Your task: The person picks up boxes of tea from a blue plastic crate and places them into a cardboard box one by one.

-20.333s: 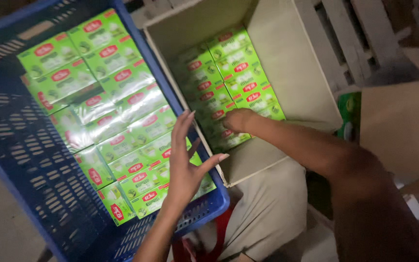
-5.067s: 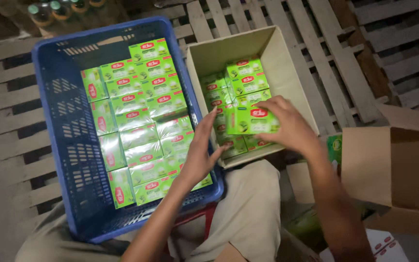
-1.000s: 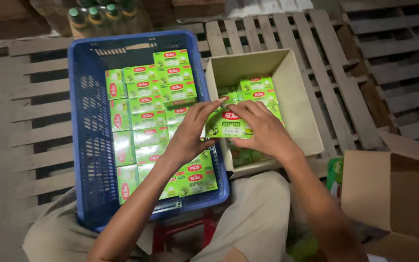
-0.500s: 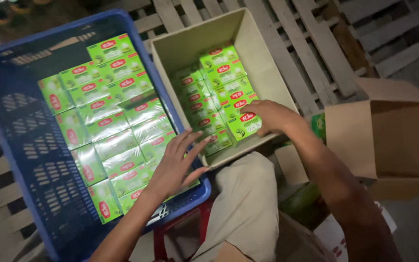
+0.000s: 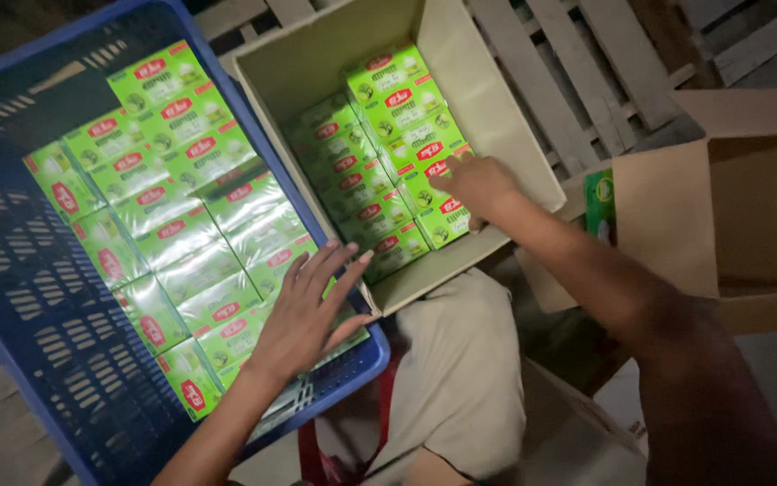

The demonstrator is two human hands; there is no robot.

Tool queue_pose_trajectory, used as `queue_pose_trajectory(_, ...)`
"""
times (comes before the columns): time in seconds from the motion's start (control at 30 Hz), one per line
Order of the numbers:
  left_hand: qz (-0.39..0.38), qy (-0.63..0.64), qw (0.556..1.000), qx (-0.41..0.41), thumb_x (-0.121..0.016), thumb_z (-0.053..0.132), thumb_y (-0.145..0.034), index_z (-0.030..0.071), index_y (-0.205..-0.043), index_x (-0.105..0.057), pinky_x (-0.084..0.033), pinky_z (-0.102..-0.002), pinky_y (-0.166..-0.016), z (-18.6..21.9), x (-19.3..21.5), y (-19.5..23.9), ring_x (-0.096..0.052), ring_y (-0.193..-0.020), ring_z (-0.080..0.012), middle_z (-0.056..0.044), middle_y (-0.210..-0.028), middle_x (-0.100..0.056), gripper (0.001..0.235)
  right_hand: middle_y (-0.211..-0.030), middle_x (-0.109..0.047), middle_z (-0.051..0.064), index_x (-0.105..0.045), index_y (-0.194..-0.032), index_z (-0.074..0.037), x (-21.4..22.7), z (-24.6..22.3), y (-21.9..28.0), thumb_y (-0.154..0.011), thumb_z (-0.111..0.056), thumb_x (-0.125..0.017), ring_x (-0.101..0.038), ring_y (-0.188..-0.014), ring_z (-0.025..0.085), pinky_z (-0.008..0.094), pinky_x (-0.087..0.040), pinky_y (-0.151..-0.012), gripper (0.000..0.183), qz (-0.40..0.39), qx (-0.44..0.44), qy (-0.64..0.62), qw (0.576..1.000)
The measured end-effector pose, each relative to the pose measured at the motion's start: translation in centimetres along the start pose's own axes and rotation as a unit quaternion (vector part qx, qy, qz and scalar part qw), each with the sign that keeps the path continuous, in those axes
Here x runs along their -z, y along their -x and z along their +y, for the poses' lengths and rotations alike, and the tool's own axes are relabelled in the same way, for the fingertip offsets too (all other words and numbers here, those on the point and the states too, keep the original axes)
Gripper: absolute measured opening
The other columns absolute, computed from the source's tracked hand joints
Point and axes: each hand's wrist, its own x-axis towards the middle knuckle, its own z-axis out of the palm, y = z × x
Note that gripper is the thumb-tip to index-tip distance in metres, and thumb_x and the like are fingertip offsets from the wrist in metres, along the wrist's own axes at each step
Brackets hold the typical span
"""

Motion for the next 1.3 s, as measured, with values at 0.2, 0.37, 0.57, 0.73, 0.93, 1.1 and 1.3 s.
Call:
queue_pose_trajectory(0.2, 0.014, -0.008, 1.0, 0.004, -0.066, 0.054, -0.105, 0.016, -0.171, -0.042, -0.039, -0.062, -0.125, 0.3, -0.5, 0.3, -0.044, -0.158, -0.0394, -0.015, -0.167, -0.05, 0.081, -0.122, -0.076, 0.021, -0.062, -0.151, -0.013, -8.5, 2.9, -5.9, -0.068, -0.027, -0.107, -0.077, -0.115, 0.043, 0.061, -0.064, -0.09, 0.095, -0.042, -0.039, -0.049, 0.997)
queue_pose_trajectory(0.37, 0.028, 0.047, 0.998, 0.02, -0.07, 0.05, -0.103, 0.013, -0.17, -0.044, -0.034, -0.06, -0.129, 0.4, -1.5, 0.5, -0.043, -0.159, -0.042, -0.017, -0.168, -0.05, 0.081, -0.121, -0.079, 0.017, -0.07, -0.14, -0.011, -9.3, 1.9, -6.6, -0.067, -0.017, -0.106, -0.078, -0.114, 0.041, 0.061, -0.065, -0.089, 0.081, -0.042, -0.051, -0.055, 0.996)
queue_pose_trajectory(0.57, 0.039, 0.039, 0.998, 0.026, -0.074, 0.045, -0.101, 0.014, -0.17, -0.044, -0.033, -0.062, -0.129, 0.2, -1.9, 0.8, -0.043, -0.159, -0.0417, -0.017, -0.169, -0.049, 0.082, -0.137, -0.076, 0.026, -0.053, -0.161, -0.022, 6.0, -3.8, 1.7, -0.093, -0.015, -0.085, -0.068, -0.129, 0.056, 0.072, -0.055, -0.11, 0.075, -0.062, 0.145, -0.181, 0.971)
queue_pose_trajectory(0.73, -0.029, 0.093, 0.995, 0.03, -0.08, 0.041, -0.103, 0.016, -0.17, -0.037, -0.026, -0.07, -0.131, -0.3, -1.6, 1.3, -0.023, -0.169, -0.0511, -0.014, -0.18, -0.035, 0.083, -0.128, -0.077, 0.005, -0.068, -0.147, -0.046, -1.1, -3.7, -4.2, -0.093, -0.059, -0.077, -0.075, -0.116, 0.039, 0.054, -0.062, -0.085, 0.056, -0.073, 0.091, 0.047, 0.992)
queue_pose_trajectory(0.93, -0.029, 0.1, 0.994, 0.044, -0.081, 0.043, -0.101, 0.014, -0.168, -0.04, -0.026, -0.07, -0.129, 0.4, -1.0, 0.6, -0.021, -0.168, -0.0523, -0.016, -0.178, -0.036, 0.084, -0.13, -0.072, 0.006, -0.045, -0.166, -0.033, 3.0, -5.6, -5.2, -0.098, -0.073, -0.07, -0.075, -0.116, 0.035, 0.046, -0.065, -0.075, 0.082, -0.143, 0.014, 0.082, 0.986)
queue_pose_trajectory(1.1, -0.029, 0.119, 0.991, 0.063, -0.077, 0.042, -0.103, 0.016, -0.167, -0.042, -0.024, -0.075, -0.128, 0.8, -0.8, 0.8, -0.019, -0.168, -0.0535, -0.012, -0.179, -0.034, 0.077, -0.132, -0.072, 0.009, -0.048, -0.163, -0.031, 4.8, -4.7, -6.8, -0.09, -0.071, -0.075, -0.074, -0.112, 0.036, 0.052, -0.063, -0.077, 0.088, -0.087, -0.002, 0.005, 0.996)
queue_pose_trajectory(1.3, -0.027, 0.143, 0.987, 0.068, -0.073, 0.041, -0.107, 0.02, -0.169, -0.042, -0.02, -0.074, -0.129, 0.7, -0.4, 0.8, -0.018, -0.17, -0.0511, -0.008, -0.181, -0.033, 0.072, -0.139, -0.067, 0.011, -0.023, -0.171, -0.037, 5.8, -4.6, -8.1, -0.086, -0.054, -0.092, -0.073, -0.121, 0.038, 0.053, -0.064, -0.08, 0.11, -0.091, -0.054, -0.037, 0.994)
